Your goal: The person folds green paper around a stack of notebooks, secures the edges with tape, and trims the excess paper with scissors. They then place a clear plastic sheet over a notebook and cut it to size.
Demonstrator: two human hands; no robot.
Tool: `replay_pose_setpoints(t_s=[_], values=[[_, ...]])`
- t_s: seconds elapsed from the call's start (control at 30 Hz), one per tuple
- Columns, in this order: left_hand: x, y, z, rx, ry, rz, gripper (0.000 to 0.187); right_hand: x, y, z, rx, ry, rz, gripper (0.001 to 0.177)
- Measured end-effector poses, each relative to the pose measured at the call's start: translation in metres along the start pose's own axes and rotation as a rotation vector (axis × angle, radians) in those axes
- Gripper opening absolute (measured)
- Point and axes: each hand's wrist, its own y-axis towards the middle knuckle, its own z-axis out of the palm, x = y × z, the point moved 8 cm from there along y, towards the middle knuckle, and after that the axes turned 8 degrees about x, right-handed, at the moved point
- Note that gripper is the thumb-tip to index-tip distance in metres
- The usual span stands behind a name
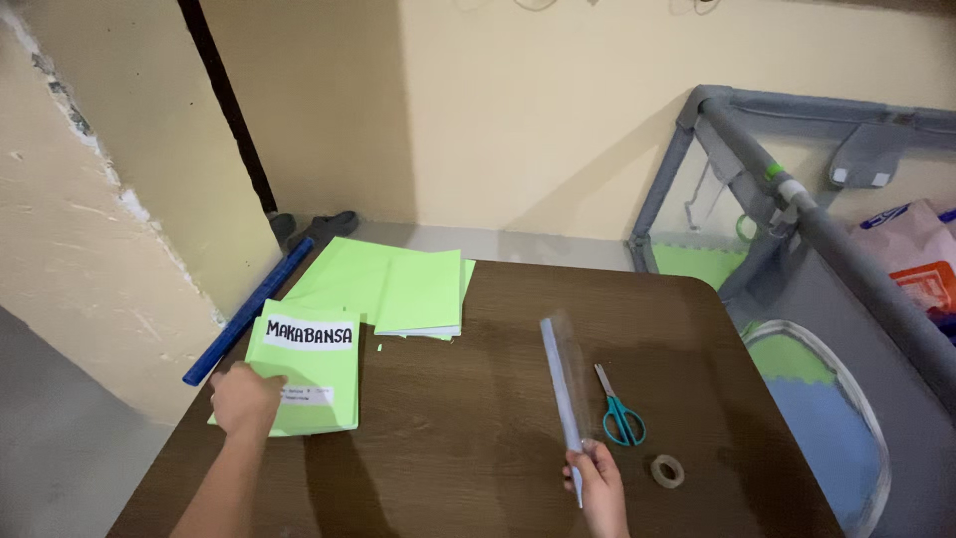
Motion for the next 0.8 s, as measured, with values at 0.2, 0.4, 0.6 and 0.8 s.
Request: replay_pose_setpoints(t_s=[0.2,0.4,0.6,0.8], values=[[-0.008,-0.007,-0.022,-0.126,-0.021,0.096,0.045,0.010,-0.006,-0.011,-0.024,-0.035,0.023,0.023],[-0.062,-0.020,-0.045,-0.032,-0.211,0.180,0.054,0.031,-0.019,-0.007,-0.067,0.025,0.043,0.027],[-0.126,-0.103,0.026,0.423,-0.790,0.006,0.059,0.068,-0.031,0.012,-0.089,0.002,0.056,0.032],[-0.158,-0.254,0.136,0.697,-0.961,-0.163,0.034,0.093,-0.036,0.020,-0.062,0.013,0.044,0.036]])
